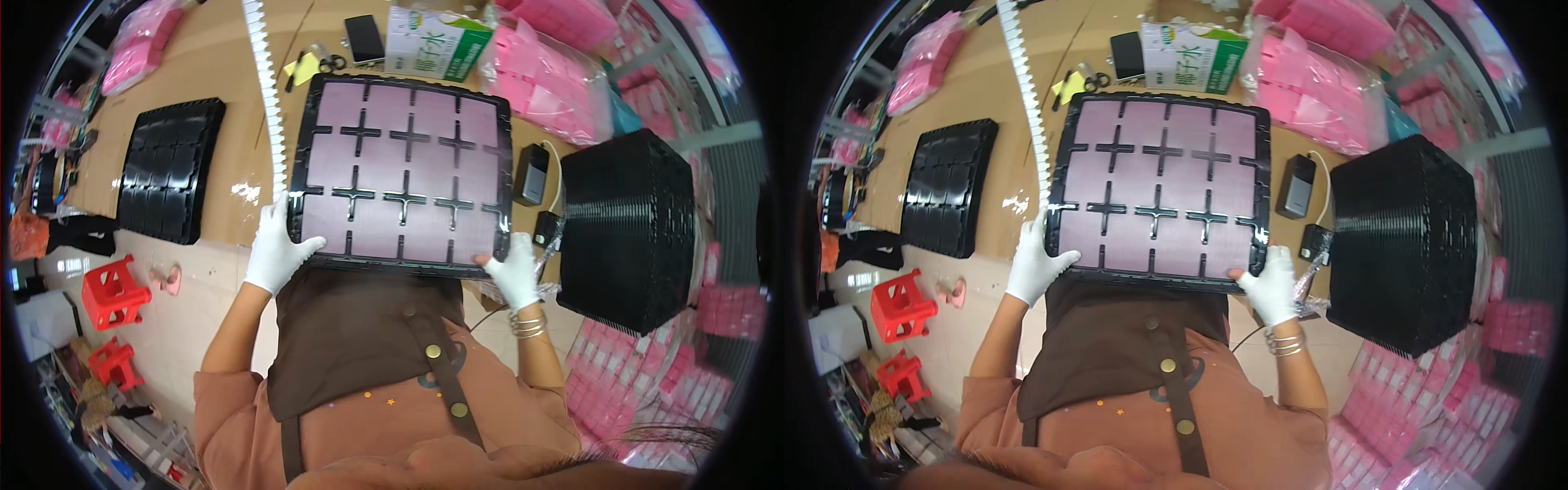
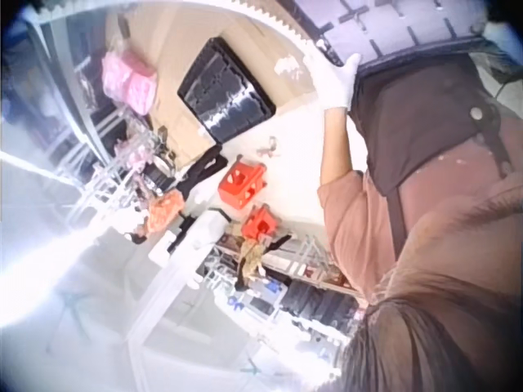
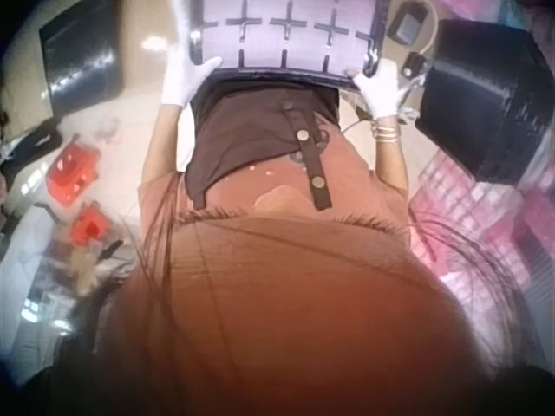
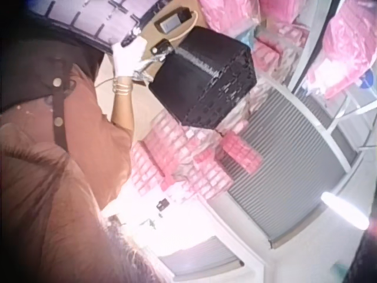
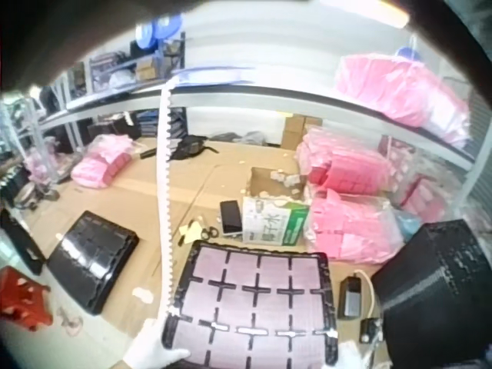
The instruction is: The person peels adhesive tabs from a strip by hand and applies them onto black plastic trays, places pink foam liners onto the trays, and sets the assembled trays aside.
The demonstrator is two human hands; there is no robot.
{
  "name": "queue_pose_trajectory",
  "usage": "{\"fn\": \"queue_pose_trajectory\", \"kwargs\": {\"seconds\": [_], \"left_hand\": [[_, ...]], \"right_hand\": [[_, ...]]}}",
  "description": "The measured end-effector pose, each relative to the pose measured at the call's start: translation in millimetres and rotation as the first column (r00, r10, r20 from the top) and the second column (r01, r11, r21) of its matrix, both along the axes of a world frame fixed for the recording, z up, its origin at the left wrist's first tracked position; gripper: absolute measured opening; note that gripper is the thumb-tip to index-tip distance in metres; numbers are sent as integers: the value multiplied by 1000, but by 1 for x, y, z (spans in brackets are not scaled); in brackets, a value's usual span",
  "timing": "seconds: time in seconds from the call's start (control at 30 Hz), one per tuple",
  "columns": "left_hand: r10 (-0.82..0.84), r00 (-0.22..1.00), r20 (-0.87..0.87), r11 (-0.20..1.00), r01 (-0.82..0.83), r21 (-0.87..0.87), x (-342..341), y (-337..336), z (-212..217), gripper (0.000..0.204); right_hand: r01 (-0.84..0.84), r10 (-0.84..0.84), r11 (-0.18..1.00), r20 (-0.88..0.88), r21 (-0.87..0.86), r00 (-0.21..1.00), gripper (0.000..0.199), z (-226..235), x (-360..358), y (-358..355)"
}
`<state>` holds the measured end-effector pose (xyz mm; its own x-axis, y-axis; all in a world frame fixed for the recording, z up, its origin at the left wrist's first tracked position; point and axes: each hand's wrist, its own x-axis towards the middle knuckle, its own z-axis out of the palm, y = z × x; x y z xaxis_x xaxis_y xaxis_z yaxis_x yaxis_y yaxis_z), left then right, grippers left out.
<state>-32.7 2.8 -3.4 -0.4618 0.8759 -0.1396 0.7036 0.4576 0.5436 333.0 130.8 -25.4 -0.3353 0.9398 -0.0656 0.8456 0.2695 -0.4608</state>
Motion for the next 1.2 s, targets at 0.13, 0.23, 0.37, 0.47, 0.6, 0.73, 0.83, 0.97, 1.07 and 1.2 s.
{"fn": "queue_pose_trajectory", "kwargs": {"seconds": [0.13,0.23,0.37,0.47,0.6,0.73,0.83,0.97,1.07,1.2], "left_hand": [[135,990,30,991,-135,3,5,2,-5,67],[227,957,180,940,-263,217,-7,-6,-39,56],[257,437,862,781,-620,81,-25,-27,-12,29],[132,540,831,492,-764,418,-69,-78,54,14],[363,756,545,78,-608,790,-87,-143,133,19],[651,658,-379,557,-74,828,-138,-137,105,25],[493,456,-741,814,60,578,-175,-92,59,24],[308,514,-801,951,-131,281,-201,-78,-29,18],[232,574,-786,972,-173,161,-195,-77,-72,21],[294,628,-720,954,-239,182,-187,-81,-91,23]], "right_hand": [[138,-136,989,-61,42,989,57,-9,-14,-8],[120,-96,965,-111,233,989,52,-26,-4,-9],[93,28,963,-436,254,899,69,21,-18,-24],[-81,159,985,-609,155,777,91,52,-45,-36],[-194,235,972,-471,135,850,64,20,-71,-14],[-445,422,891,-512,86,748,29,-2,-112,-16],[-584,640,768,-341,262,688,25,-1,-145,-25],[-639,664,745,-318,193,677,22,-7,-153,-30],[-631,650,754,-349,183,675,19,-9,-150,-30],[-620,643,760,-363,196,674,14,-8,-152,-30]]}}
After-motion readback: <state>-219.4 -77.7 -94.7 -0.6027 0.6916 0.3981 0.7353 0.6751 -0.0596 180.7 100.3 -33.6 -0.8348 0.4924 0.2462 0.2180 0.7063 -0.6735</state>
